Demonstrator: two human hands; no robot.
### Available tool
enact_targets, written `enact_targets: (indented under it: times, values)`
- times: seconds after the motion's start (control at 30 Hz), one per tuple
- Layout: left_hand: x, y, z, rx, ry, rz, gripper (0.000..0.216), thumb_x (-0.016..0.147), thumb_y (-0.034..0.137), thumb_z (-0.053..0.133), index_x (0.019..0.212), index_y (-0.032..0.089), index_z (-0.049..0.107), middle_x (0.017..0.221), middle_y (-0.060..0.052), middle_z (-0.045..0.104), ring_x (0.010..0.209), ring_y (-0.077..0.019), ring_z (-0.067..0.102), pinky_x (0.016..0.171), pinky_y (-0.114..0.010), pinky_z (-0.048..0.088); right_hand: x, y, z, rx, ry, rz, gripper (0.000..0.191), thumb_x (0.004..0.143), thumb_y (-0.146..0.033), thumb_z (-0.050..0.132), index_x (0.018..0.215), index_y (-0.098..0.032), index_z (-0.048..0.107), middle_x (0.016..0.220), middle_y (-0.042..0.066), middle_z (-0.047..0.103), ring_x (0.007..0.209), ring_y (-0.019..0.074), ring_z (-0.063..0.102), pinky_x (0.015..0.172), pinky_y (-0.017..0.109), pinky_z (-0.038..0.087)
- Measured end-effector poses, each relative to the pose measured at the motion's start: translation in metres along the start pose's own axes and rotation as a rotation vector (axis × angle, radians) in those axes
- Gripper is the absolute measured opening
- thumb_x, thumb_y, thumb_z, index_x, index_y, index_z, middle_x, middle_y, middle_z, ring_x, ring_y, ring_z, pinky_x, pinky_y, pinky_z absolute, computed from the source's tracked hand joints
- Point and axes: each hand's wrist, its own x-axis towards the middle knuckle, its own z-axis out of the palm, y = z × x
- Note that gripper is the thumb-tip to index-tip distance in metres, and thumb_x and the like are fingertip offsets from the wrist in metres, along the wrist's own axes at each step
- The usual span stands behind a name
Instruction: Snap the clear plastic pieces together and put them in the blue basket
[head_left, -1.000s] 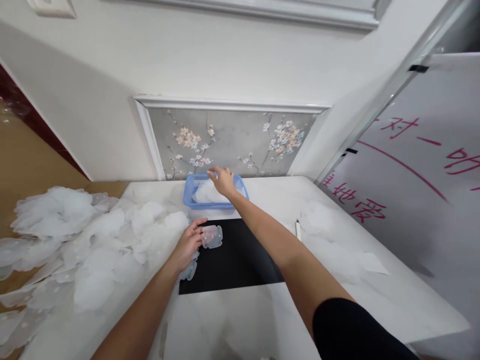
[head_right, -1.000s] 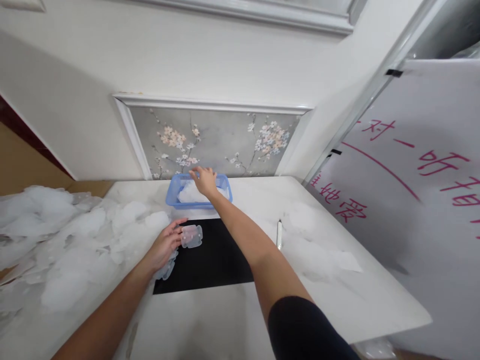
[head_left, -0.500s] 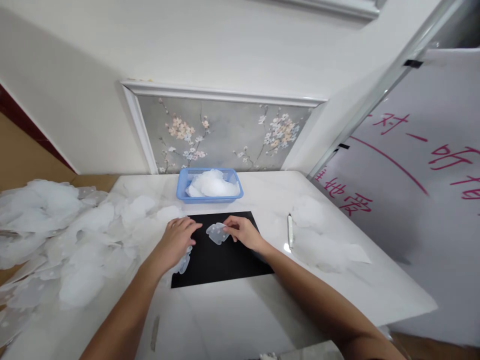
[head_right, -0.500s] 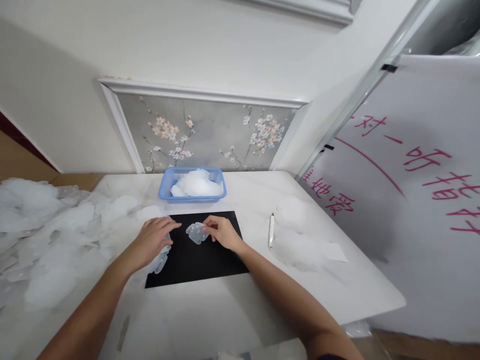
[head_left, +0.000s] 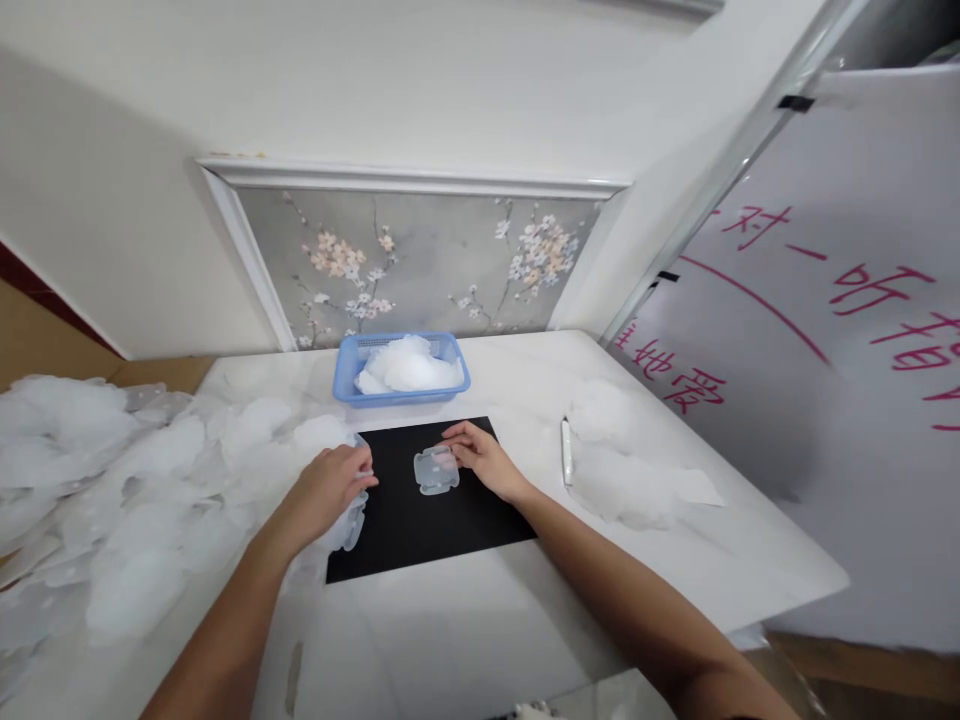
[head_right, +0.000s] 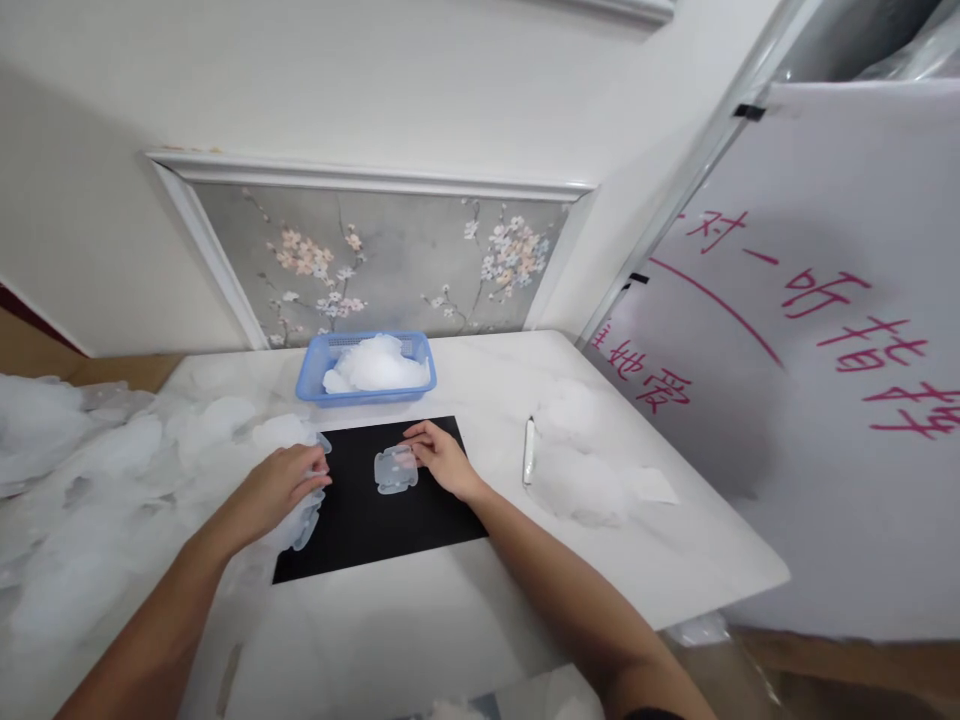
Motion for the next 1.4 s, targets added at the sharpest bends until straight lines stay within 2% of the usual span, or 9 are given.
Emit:
enact_targets:
  times: [0.13,0.27,0.4,0.53,0.67,0.87,1.07,1.3,1.4]
  values:
    - [0.004,0.017,0.011,-0.398,0.216,-0.23,0.024,0.084,0.046,0.056,0.075,0.024,0.05,0.065,0.002,0.062,0.059,-0.016,0.053,0.058,-0.028,0.038,-0.002,-0.001,-0.001,0.035,0.015,0.016,0.03,0.079,-0.046,0.066,0.094,-0.021,0.057,0.09,0.004,0.068,0.08,0.0171,0.066,0.075,0.034,0.053]
    - [0.008,0.024,0.031,-1.005,0.147,-0.432,0.037,0.079,0.056,0.062,0.079,0.021,0.054,0.065,0.002,0.061,0.052,-0.0107,0.05,0.045,-0.021,0.035,-0.003,-0.001,0.0,-0.009,0.019,-0.001,0.028,0.078,-0.043,0.068,0.093,-0.021,0.058,0.088,0.003,0.068,0.08,0.0171,0.066,0.075,0.034,0.054]
    - [0.012,0.023,0.043,-1.405,0.08,-0.597,0.033,0.077,0.048,0.07,0.079,0.017,0.056,0.066,0.002,0.059,0.058,-0.0093,0.057,0.049,-0.019,0.045,-0.002,0.0,-0.001,-0.025,-0.008,-0.016,0.029,0.072,-0.036,0.073,0.092,-0.022,0.058,0.087,0.002,0.068,0.081,0.0178,0.066,0.075,0.034,0.054]
    - [0.014,0.018,0.047,-1.483,0.098,-0.686,0.015,0.084,0.027,0.066,0.078,0.017,0.056,0.073,-0.001,0.065,0.071,-0.0125,0.067,0.068,-0.025,0.056,-0.002,0.001,-0.005,-0.019,-0.001,-0.031,0.023,0.074,-0.033,0.07,0.091,-0.022,0.059,0.087,0.002,0.067,0.082,0.0177,0.066,0.074,0.033,0.054]
    - [0.014,0.014,0.047,-1.554,0.023,-0.625,0.009,0.085,0.02,0.062,0.092,0.016,0.06,0.097,-0.008,0.071,0.096,-0.0215,0.069,0.09,-0.04,0.055,-0.002,-0.001,-0.009,-0.055,0.034,-0.052,0.017,0.078,-0.033,0.065,0.089,-0.021,0.061,0.086,0.002,0.068,0.079,0.0165,0.064,0.073,0.032,0.053]
    - [0.018,0.014,0.048,-1.611,0.008,-0.702,0.016,0.091,0.027,0.05,0.101,0.017,0.057,0.104,-0.012,0.071,0.102,-0.0246,0.068,0.092,-0.047,0.052,-0.003,-0.003,-0.013,-0.039,0.034,-0.042,0.016,0.08,-0.034,0.063,0.088,-0.021,0.061,0.09,0.003,0.07,0.076,0.0155,0.064,0.071,0.032,0.053]
    - [0.019,0.012,0.049,-1.613,0.007,-0.694,0.027,0.095,0.037,0.041,0.109,0.018,0.054,0.112,-0.012,0.069,0.105,-0.0248,0.067,0.092,-0.048,0.052,-0.005,-0.005,-0.014,-0.113,0.002,-0.078,0.013,0.081,-0.022,0.055,0.091,-0.02,0.064,0.095,0.005,0.069,0.084,0.0172,0.066,0.079,0.036,0.053]
    - [0.017,0.011,0.048,-1.647,-0.005,-0.639,0.024,0.082,0.02,0.052,0.106,0.018,0.057,0.116,-0.012,0.067,0.111,-0.0275,0.064,0.095,-0.053,0.05,-0.006,-0.006,-0.016,-0.244,-0.059,-0.166,0.017,0.077,-0.016,0.057,0.088,-0.02,0.071,0.118,0.008,0.06,0.096,0.0192,0.066,0.092,0.039,0.051]
    - [0.014,0.012,0.048,-1.592,0.065,-0.555,0.02,0.07,0.006,0.057,0.086,0.018,0.061,0.12,-0.01,0.066,0.119,-0.0283,0.058,0.098,-0.052,0.049,-0.006,-0.006,-0.015,-0.293,-0.054,-0.173,0.015,0.08,-0.02,0.06,0.087,-0.022,0.073,0.117,0.008,0.059,0.096,0.0199,0.065,0.09,0.039,0.052]
